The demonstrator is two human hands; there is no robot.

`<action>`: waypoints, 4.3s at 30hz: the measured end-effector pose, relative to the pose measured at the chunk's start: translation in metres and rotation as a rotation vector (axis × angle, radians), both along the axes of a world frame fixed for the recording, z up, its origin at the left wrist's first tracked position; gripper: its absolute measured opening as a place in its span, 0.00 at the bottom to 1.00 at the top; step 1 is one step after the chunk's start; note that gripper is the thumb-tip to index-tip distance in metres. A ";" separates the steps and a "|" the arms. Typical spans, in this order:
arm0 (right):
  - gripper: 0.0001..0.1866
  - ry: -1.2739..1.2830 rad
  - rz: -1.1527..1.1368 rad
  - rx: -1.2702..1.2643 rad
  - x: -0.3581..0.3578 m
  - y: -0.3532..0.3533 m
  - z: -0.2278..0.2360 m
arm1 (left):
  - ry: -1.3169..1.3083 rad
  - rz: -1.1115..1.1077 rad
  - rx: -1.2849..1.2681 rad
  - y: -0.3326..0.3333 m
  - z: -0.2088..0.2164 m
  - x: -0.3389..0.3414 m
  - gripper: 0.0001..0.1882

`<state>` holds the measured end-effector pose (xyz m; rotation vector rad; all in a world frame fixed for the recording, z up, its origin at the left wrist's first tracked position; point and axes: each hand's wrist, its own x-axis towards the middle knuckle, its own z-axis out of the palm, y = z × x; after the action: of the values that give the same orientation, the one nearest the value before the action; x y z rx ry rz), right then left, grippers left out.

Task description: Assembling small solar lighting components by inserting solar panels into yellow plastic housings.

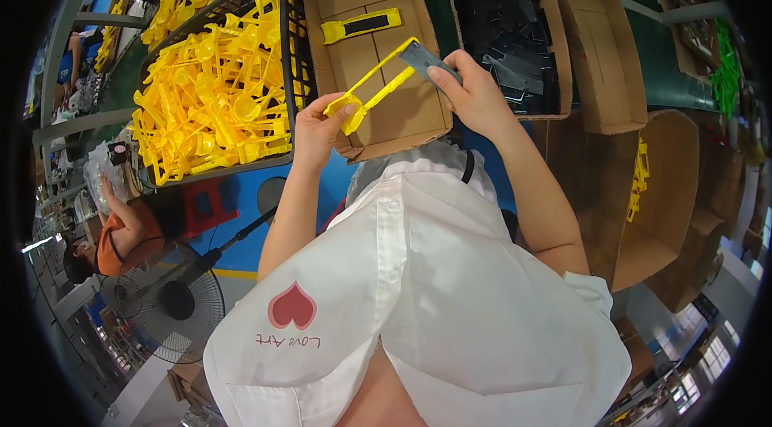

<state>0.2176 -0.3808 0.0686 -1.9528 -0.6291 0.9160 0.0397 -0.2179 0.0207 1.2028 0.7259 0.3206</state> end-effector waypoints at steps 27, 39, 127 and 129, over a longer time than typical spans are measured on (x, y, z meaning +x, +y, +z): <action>0.28 -0.609 0.320 -0.482 -0.029 0.023 0.011 | 0.072 -0.183 -0.097 -0.010 0.002 -0.007 0.09; 0.14 0.130 0.161 -0.208 -0.017 0.021 -0.035 | 0.259 -0.574 0.640 0.016 0.024 -0.002 0.10; 0.14 -1.201 0.387 -0.447 0.152 -0.024 -0.105 | 1.132 -0.253 1.000 0.141 0.033 -0.065 0.18; 0.11 -1.256 0.353 -0.379 0.145 -0.025 -0.095 | 0.953 0.077 1.190 0.134 0.040 -0.086 0.17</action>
<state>0.3625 -0.4056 -0.0268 -2.7080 -1.6127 -0.1716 -0.0467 -0.0843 0.0603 2.5294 1.4934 0.2188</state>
